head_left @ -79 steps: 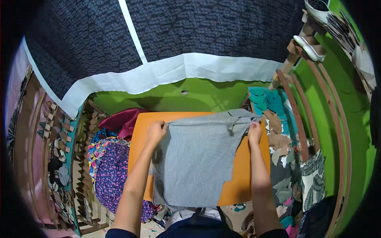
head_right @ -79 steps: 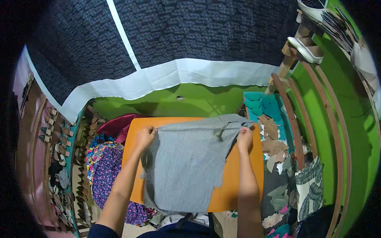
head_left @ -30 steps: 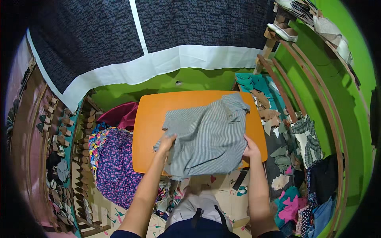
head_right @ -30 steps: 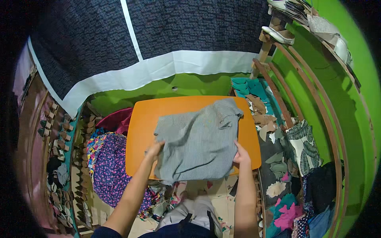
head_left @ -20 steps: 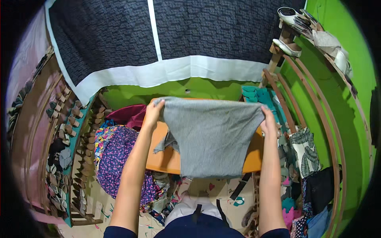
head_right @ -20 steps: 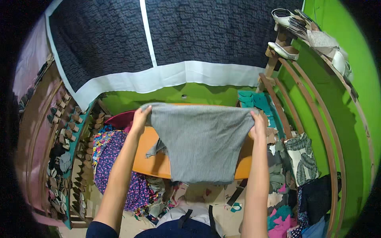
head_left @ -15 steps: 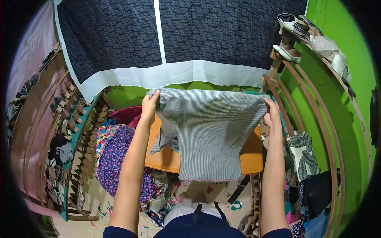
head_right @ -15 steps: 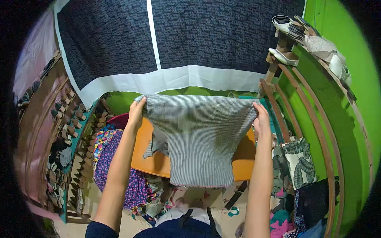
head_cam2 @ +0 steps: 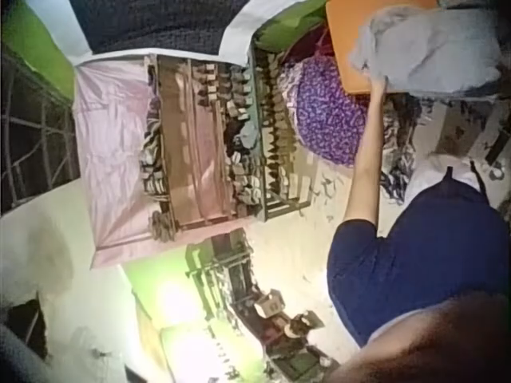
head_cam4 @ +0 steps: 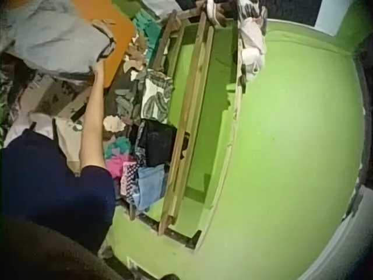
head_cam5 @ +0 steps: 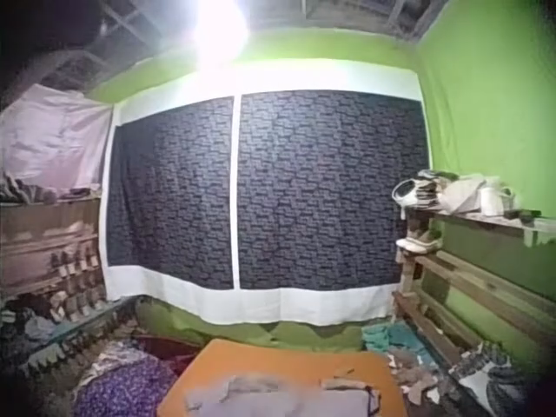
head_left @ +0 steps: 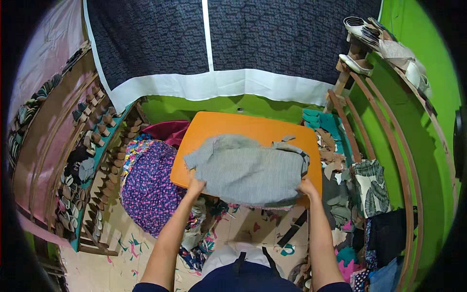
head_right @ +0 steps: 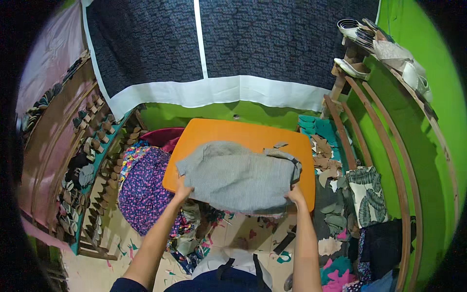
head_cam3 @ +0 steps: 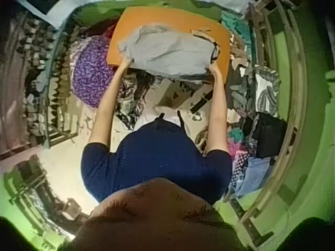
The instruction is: Folding various pieces of patterned fabric on a table in a workspace.
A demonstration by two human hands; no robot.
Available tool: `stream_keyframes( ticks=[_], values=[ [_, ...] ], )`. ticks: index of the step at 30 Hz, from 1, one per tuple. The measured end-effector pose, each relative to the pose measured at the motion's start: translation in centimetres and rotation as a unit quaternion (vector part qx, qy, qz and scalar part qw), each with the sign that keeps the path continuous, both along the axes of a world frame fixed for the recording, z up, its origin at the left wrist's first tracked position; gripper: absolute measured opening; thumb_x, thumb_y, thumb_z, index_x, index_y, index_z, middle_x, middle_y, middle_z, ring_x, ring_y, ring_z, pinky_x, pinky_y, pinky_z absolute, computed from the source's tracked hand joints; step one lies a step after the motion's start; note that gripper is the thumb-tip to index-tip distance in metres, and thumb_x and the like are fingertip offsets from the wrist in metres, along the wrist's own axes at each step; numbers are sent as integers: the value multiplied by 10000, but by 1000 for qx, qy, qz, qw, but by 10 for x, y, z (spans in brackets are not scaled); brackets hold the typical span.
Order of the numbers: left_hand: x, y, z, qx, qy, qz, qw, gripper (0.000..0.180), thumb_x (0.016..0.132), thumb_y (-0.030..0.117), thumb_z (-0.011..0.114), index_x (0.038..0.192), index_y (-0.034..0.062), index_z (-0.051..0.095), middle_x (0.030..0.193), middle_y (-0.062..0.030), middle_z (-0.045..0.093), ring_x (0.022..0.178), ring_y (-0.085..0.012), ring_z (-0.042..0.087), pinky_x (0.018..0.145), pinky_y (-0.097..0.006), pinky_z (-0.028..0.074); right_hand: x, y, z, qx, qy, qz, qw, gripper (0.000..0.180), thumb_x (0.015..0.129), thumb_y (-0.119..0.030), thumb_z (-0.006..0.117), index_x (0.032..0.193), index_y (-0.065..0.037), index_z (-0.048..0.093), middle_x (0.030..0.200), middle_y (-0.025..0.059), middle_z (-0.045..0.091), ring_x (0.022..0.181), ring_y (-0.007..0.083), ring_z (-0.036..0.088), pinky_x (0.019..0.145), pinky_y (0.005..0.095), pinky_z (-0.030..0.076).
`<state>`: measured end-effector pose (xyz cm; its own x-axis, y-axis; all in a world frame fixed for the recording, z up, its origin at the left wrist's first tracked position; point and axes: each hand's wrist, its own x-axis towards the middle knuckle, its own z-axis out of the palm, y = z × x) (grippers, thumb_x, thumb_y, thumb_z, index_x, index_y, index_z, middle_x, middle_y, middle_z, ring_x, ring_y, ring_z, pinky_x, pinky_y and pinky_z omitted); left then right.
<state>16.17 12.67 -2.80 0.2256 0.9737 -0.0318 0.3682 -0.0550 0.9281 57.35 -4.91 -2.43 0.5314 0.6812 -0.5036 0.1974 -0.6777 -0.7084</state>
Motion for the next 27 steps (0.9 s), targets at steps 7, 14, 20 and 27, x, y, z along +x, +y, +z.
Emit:
stream_keyframes(
  ticks=[7, 14, 20, 27],
  values=[
    [-51, -31, -7, 31, 126, -193, 973, 268, 756, 159, 429, 946, 134, 615, 840, -172, 594, 868, -347, 544, 771, -400, 416, -87, -42, 24, 195, -407, 106, 886, 333, 710, 16, 410, 1009, -67, 532, 869, 159, 530, 823, 339, 502, 728, 435, 375],
    [-88, -102, 86, 212, 383, -261, 860, 467, 648, 313, 628, 1105, 260, 544, 867, -196, 475, 868, -333, 440, 710, -378, 367, -117, -113, 61, 164, -363, 233, 887, 338, 653, -114, 577, 982, -36, 563, 941, 158, 483, 946, 331, 442, 820, 414, 374],
    [-106, -118, 55, 357, 402, -208, 817, 259, 679, 222, 609, 937, 224, 629, 816, -110, 465, 838, -274, 442, 675, -360, 345, -141, -149, 43, 110, -424, 269, 858, 281, 611, -30, 637, 888, -60, 607, 910, 153, 461, 933, 333, 439, 815, 410, 387],
    [-85, -160, 74, 479, 338, -99, 804, 78, 664, 171, 548, 662, 161, 625, 1028, -127, 486, 1008, -280, 418, 838, -429, 295, -187, -146, 78, 246, -539, 216, 776, 181, 581, -40, 647, 755, -89, 633, 1109, 120, 477, 1081, 326, 390, 947, 429, 312]
  ],
)
